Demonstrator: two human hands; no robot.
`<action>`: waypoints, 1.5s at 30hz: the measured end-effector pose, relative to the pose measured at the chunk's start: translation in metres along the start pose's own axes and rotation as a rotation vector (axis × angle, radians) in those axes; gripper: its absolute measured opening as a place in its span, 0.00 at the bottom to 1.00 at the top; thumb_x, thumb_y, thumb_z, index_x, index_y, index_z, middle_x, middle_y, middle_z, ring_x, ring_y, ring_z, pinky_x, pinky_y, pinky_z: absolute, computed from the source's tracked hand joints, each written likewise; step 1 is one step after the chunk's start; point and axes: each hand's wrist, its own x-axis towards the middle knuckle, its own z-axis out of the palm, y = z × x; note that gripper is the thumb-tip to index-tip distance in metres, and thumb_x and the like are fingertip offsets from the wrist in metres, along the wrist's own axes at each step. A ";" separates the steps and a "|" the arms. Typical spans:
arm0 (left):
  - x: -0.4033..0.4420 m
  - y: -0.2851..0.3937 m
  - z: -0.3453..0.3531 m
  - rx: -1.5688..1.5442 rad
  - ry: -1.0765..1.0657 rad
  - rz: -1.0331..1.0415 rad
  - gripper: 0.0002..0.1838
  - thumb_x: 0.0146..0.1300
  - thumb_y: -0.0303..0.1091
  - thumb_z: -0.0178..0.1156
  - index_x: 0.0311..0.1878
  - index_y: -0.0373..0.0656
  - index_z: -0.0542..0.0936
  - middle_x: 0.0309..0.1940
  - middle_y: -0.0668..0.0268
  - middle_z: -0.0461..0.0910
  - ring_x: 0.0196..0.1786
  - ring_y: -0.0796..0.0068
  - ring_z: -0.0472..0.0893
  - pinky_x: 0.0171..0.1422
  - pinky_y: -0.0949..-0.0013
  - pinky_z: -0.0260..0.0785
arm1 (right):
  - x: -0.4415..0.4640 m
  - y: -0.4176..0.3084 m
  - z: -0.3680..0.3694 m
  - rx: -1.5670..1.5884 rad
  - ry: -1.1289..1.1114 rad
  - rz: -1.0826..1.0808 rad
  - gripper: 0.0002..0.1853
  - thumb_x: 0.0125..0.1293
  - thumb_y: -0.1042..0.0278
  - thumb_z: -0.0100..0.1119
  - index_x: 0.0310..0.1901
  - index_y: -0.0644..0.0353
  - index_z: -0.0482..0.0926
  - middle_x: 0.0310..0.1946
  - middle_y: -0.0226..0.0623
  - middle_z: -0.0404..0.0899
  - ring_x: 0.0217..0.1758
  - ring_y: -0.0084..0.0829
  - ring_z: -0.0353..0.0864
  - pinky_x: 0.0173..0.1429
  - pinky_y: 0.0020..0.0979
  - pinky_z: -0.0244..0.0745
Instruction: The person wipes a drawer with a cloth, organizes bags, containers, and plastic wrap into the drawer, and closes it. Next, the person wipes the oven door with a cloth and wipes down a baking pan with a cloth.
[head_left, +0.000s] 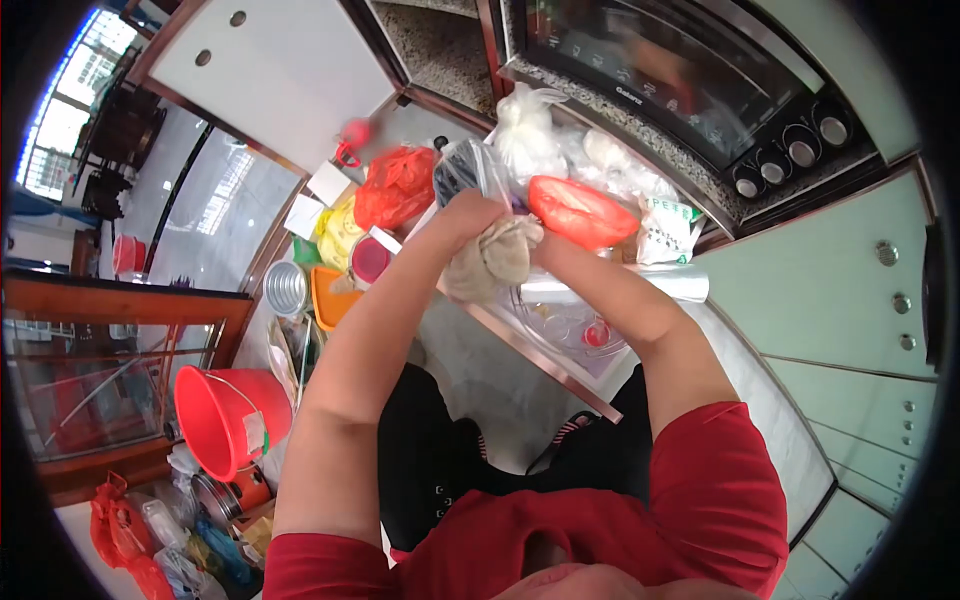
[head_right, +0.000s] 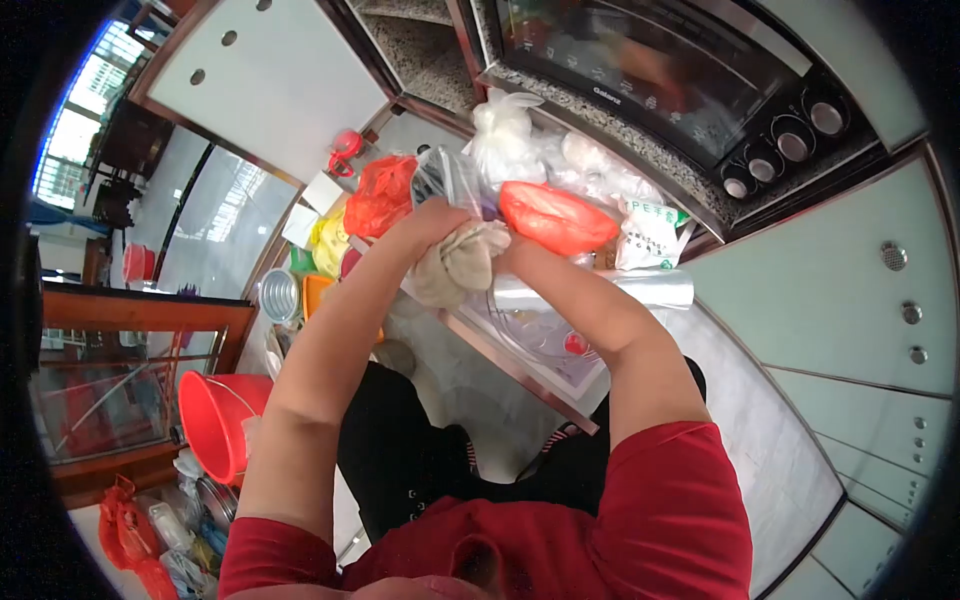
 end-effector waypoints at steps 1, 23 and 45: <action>-0.003 -0.007 -0.002 0.036 0.040 0.058 0.27 0.52 0.45 0.62 0.47 0.29 0.81 0.45 0.41 0.81 0.50 0.48 0.81 0.54 0.59 0.72 | -0.012 -0.035 -0.023 -0.090 -0.083 0.160 0.20 0.68 0.54 0.45 0.58 0.45 0.76 0.61 0.34 0.72 0.63 0.34 0.71 0.67 0.36 0.64; -0.163 -0.035 -0.101 -0.876 0.387 0.205 0.12 0.63 0.29 0.57 0.48 0.34 0.76 0.38 0.61 0.82 0.36 0.75 0.82 0.40 0.71 0.74 | -0.012 -0.067 -0.135 -0.538 0.532 0.557 0.16 0.62 0.69 0.51 0.51 0.52 0.80 0.51 0.45 0.71 0.52 0.50 0.75 0.53 0.46 0.76; -0.017 0.010 -0.031 0.104 0.146 0.270 0.23 0.50 0.38 0.59 0.49 0.36 0.79 0.44 0.44 0.81 0.50 0.44 0.80 0.55 0.57 0.71 | 0.006 -0.057 -0.127 -0.795 0.200 0.220 0.11 0.57 0.66 0.53 0.35 0.55 0.86 0.42 0.40 0.83 0.54 0.38 0.79 0.52 0.37 0.73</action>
